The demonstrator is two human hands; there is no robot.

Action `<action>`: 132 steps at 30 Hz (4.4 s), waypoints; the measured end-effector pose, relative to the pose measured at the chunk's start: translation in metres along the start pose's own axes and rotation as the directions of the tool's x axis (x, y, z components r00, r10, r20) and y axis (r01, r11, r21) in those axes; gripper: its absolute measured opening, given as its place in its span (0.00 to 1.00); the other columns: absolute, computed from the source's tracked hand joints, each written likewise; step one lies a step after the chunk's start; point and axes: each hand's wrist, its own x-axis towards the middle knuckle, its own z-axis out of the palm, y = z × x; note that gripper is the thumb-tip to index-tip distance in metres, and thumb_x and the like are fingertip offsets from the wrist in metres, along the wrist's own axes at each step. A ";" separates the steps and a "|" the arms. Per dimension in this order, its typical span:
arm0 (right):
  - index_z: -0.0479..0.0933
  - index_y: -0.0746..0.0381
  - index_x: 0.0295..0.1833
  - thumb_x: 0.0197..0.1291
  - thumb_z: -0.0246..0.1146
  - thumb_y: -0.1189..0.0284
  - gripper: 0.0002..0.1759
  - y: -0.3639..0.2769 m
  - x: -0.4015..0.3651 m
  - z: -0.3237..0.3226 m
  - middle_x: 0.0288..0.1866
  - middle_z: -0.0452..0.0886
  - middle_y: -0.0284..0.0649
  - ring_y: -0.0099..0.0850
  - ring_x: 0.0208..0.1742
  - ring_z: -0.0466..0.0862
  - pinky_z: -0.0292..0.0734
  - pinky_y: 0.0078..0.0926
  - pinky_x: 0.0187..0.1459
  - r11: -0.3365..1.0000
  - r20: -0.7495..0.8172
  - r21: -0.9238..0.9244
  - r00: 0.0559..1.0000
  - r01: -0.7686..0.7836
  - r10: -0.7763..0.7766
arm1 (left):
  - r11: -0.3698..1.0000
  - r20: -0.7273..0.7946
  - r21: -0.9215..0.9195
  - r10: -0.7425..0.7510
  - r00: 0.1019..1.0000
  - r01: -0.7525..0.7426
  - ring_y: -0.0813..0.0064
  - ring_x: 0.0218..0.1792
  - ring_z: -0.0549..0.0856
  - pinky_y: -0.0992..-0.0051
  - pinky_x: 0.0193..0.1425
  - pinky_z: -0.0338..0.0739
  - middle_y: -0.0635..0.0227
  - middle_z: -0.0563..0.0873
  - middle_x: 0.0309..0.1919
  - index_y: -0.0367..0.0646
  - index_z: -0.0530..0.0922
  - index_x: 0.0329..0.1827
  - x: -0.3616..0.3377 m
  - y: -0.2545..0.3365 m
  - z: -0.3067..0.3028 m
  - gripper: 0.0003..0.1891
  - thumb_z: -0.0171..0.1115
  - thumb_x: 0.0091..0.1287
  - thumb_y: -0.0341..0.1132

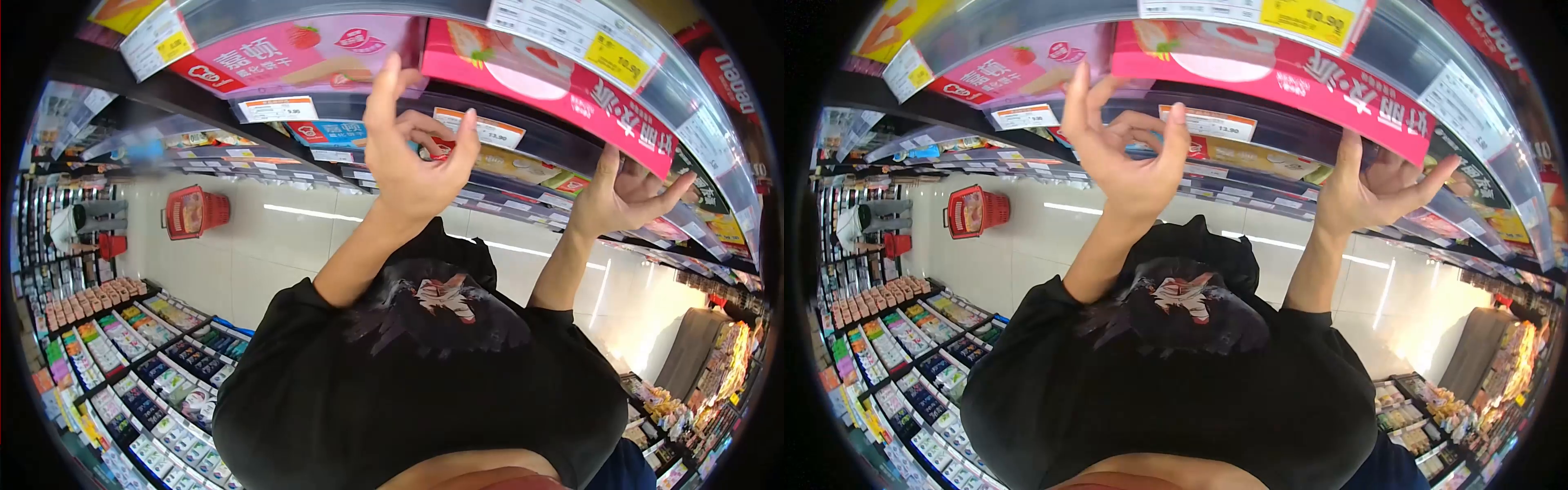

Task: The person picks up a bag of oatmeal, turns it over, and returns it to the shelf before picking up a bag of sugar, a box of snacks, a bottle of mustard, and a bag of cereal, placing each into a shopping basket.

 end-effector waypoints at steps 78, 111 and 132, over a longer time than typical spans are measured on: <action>0.73 0.65 0.34 0.54 0.58 0.65 0.13 -0.204 -0.789 0.660 0.26 0.77 0.36 0.22 0.26 0.76 0.72 0.21 0.30 0.703 0.834 -0.552 -0.272 -0.449 0.481 | 0.187 -0.644 0.305 -0.682 0.346 0.934 0.72 0.21 0.83 0.79 0.19 0.74 0.61 0.80 0.22 0.34 0.73 0.31 -0.045 -0.192 -1.069 0.06 0.57 0.59 0.30; 0.73 0.65 0.40 0.56 0.54 0.67 0.12 -0.330 -0.973 0.843 0.30 0.77 0.40 0.27 0.30 0.80 0.73 0.22 0.30 0.130 0.395 -0.861 -0.486 -0.491 0.780 | -0.059 -0.430 0.571 -0.871 0.237 0.819 0.58 0.36 0.81 0.67 0.44 0.75 0.48 0.73 0.42 0.36 0.74 0.41 0.094 -0.405 -1.389 0.16 0.60 0.51 0.35; 0.69 0.74 0.40 0.49 0.58 0.71 0.17 -0.300 -1.262 0.851 0.38 0.74 0.58 0.50 0.42 0.75 0.70 0.41 0.47 0.287 0.361 -0.920 -0.291 -0.267 0.886 | 0.126 0.084 0.796 -0.992 0.097 0.592 0.60 0.46 0.79 0.69 0.48 0.73 0.50 0.77 0.44 0.36 0.58 0.61 -0.088 -0.696 -1.359 0.45 0.70 0.44 0.49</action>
